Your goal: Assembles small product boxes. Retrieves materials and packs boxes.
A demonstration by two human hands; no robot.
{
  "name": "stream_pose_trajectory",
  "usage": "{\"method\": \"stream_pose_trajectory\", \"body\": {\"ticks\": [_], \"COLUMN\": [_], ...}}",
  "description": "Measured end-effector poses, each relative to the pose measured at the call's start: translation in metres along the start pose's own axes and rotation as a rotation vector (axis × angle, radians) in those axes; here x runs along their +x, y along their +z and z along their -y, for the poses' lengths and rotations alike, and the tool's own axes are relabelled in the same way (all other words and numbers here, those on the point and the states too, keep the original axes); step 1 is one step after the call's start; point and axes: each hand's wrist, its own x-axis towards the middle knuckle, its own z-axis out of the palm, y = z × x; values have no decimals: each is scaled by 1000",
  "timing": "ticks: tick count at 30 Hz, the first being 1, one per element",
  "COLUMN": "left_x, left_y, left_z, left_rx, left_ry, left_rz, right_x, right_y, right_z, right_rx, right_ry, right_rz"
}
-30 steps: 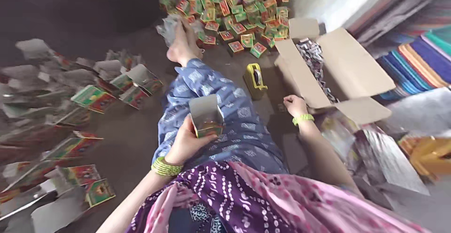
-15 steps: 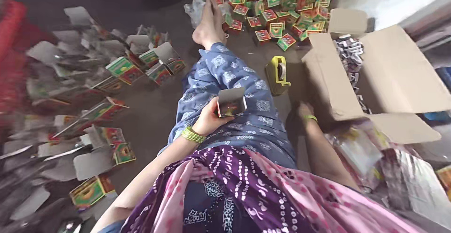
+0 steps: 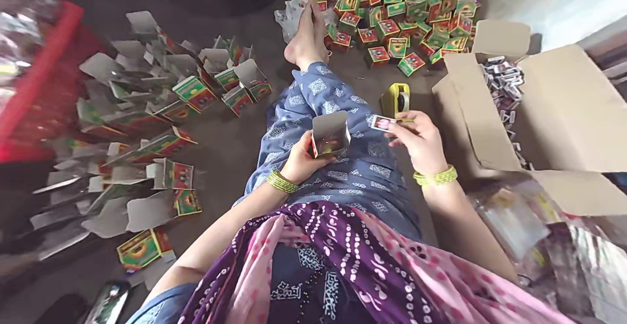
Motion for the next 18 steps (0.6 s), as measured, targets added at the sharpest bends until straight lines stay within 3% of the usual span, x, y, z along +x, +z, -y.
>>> {"method": "stream_pose_trajectory", "body": {"ticks": [3, 5, 8, 14, 18], "left_x": [-2, -3, -5, -5, -4], "left_y": [1, 0, -3, -4, -3], "left_z": [1, 0, -1, -1, 0], "left_rx": [34, 74, 125, 225, 226], "left_ry": [41, 63, 69, 30, 49], "left_rz": [17, 20, 9, 8, 28], "right_x": [-21, -26, -29, -39, -38], "right_y": [45, 73, 102, 116, 114], "right_z": [39, 38, 27, 17, 21], "right_rx": [-120, -263, -433, -739, -887], "right_ry": [-219, -373, -448, -709, -656], "right_rz": [180, 205, 220, 384, 517]}}
